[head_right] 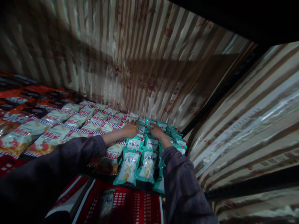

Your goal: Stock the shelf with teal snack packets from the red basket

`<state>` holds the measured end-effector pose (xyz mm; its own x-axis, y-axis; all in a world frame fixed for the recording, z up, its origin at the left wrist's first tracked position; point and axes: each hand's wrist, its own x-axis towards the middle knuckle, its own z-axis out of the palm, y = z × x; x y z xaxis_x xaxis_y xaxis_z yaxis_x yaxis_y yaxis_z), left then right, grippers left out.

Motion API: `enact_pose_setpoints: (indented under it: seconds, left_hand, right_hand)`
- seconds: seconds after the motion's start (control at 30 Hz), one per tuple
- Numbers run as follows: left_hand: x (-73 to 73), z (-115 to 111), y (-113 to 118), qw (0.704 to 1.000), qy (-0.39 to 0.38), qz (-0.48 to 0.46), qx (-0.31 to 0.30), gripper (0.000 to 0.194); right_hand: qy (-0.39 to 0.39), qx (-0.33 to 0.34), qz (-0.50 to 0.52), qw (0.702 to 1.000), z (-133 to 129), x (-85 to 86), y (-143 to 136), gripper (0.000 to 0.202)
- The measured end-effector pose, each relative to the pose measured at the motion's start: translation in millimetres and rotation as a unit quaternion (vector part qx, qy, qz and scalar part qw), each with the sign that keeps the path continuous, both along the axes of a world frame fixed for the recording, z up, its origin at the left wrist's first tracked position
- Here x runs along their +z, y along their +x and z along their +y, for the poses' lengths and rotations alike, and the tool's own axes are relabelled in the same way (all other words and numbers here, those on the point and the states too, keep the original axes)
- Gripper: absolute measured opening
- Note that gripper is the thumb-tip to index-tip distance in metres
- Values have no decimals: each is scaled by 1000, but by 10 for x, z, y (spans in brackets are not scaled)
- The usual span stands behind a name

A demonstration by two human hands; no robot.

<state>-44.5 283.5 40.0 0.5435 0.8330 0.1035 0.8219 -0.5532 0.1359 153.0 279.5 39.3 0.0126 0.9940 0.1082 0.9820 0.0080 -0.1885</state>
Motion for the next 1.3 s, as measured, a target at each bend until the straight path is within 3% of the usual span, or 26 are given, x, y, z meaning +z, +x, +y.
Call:
enact_pose_setpoints:
  seconds: [0.17,0.5,0.73,1.0,1.3]
  left_hand:
    - [-92,-206,126,1000,-2,23,19,47]
    - [-232,-146,91,999,15,23,33,52]
    - [-226,-171,84,999,10,18,50,51]
    - [-182,-382,59,999,-18,2,30,57]
    - [-193,-706,-108,1000,-15,-19,-13,49]
  right_hand:
    - [-51,20,8,998,-100,-70,-158,49]
    - [-65,26,23,997,-48,-130,-277,49]
    - [-53,10,24,998,-9,-128,-267,48]
    - [-37,9,22,999,-201,-46,-184,45]
    - [-18,36,16,999,-600,198,-227,47]
